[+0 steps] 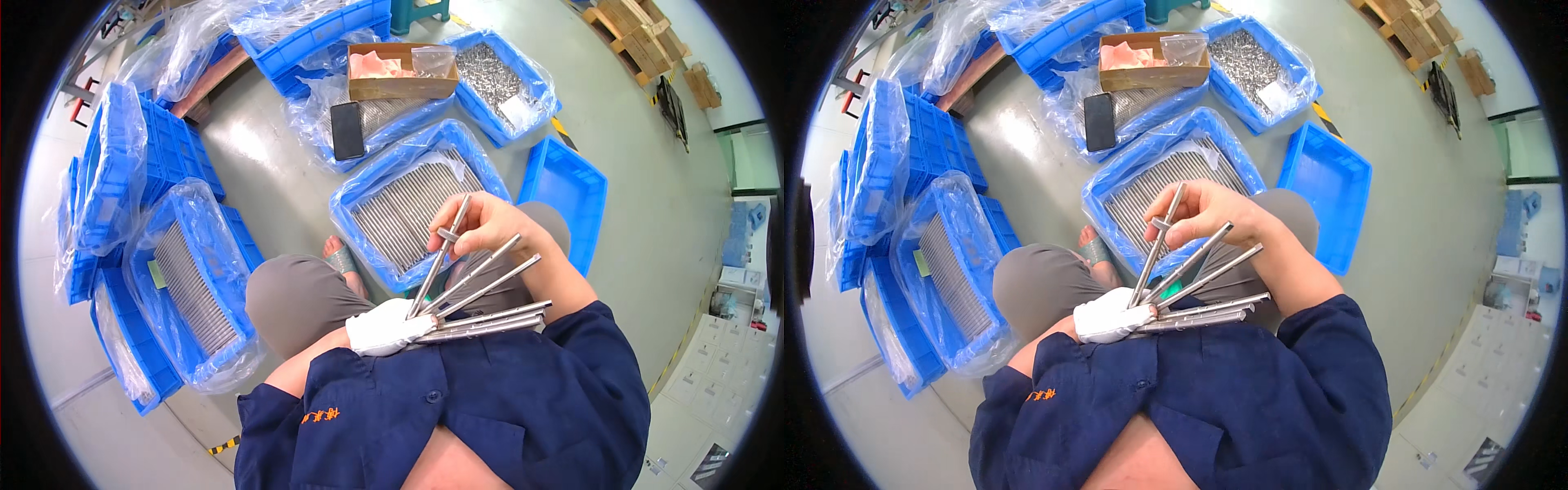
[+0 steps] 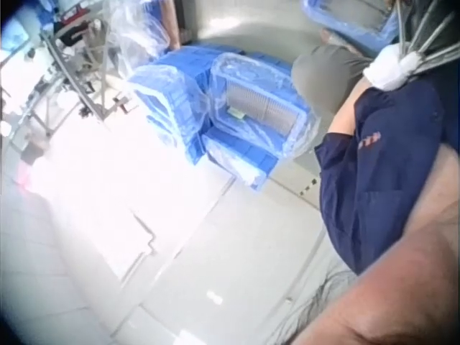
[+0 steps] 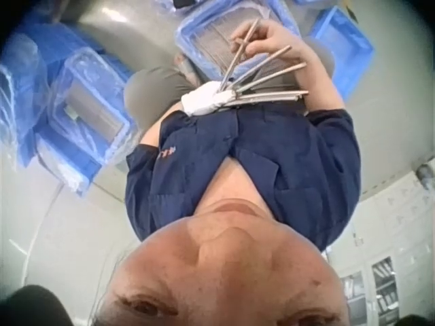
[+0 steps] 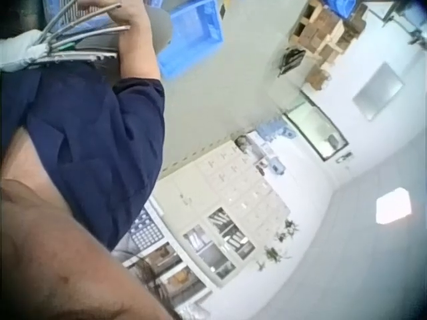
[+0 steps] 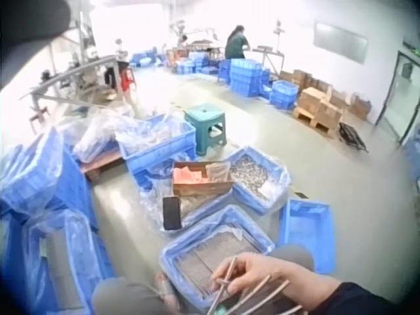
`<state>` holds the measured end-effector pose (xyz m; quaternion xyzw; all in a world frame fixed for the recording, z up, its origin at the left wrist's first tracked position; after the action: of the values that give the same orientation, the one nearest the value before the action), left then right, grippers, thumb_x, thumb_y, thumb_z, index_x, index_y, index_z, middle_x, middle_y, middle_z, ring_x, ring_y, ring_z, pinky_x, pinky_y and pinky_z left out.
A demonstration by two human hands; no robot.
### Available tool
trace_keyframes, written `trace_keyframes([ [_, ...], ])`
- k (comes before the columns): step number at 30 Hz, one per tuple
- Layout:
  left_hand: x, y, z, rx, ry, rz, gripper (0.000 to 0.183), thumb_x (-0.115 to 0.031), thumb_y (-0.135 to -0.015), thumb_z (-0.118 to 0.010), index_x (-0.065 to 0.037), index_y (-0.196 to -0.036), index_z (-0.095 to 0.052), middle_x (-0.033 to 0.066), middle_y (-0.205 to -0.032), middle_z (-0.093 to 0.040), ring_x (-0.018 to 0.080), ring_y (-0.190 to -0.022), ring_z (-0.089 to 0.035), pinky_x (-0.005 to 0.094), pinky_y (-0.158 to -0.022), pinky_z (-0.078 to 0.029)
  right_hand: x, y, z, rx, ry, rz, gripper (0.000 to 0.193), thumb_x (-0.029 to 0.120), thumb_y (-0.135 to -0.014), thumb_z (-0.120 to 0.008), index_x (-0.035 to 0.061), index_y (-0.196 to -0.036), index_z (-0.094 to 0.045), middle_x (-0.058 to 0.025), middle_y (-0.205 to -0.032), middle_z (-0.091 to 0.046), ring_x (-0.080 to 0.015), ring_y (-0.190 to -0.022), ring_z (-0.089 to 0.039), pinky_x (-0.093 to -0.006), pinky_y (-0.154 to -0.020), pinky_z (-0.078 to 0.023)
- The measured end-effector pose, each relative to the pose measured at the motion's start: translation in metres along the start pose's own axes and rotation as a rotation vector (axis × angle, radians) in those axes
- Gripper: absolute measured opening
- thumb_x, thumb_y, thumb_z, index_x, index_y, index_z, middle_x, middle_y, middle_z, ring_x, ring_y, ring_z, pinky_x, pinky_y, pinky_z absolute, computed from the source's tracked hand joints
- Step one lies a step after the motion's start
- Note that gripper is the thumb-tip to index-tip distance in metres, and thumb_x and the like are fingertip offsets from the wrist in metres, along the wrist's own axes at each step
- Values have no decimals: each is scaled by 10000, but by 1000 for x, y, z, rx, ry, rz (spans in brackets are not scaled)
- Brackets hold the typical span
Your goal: Sorting and inspecting individual metal rods from one collection and organizing them into blue industrial crates.
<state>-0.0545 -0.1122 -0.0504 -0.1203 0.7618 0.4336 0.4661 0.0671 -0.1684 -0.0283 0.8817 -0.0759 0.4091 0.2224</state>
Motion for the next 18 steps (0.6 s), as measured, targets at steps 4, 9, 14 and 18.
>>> trace_keyframes([
  [4, 8, 2, -6, -2, 60, -7, 419, -432, -814, -464, -24, -874, -539, 50, -756, -526, 142, -715, -453, 294, -658, -380, -12, -1, -23, 25, 94, -52, 315, -40, -641, -613, 5, -944, -542, -138, -891, -595, -170, -784, -593, -260, -670, -490],
  [9, 2, 9, -11, -11, -49, 21, 418, -426, -815, -462, -30, -913, -551, 65, -784, -547, 154, -735, -474, 298, -679, -386, 41, 14, 16, -76, 211, 118, 224, 88, -741, -592, 29, -954, -552, -79, -858, -597, -110, -645, -561, -236, -601, -473],
  [14, 9, 11, -11, -27, 25, -92, 359, -392, -819, -488, -35, -810, -525, 16, -699, -485, 112, -672, -409, 279, -618, -364, 63, 12, 27, -216, 334, 164, 221, 145, -780, -570, 20, -962, -546, -80, -843, -596, -88, -620, -554, -213, -595, -469],
  [18, 23, 10, -19, 50, 28, -96, 362, -381, -812, -512, -28, -888, -530, 8, -740, -502, 93, -694, -413, 247, -628, -364, 104, 52, 75, -393, 84, 432, 213, 127, -792, -558, 38, -981, -514, -97, -886, -586, -114, -675, -574, -237, -615, -482],
])
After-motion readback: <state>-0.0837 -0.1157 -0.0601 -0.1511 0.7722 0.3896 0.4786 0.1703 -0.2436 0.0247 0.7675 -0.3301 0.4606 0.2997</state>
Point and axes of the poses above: each hand's wrist, its own y-axis away from the middle knuckle, its own z-axis out of the back of the hand, x = y × z, the point moved 8 cm from there along -y, towards the middle knuckle
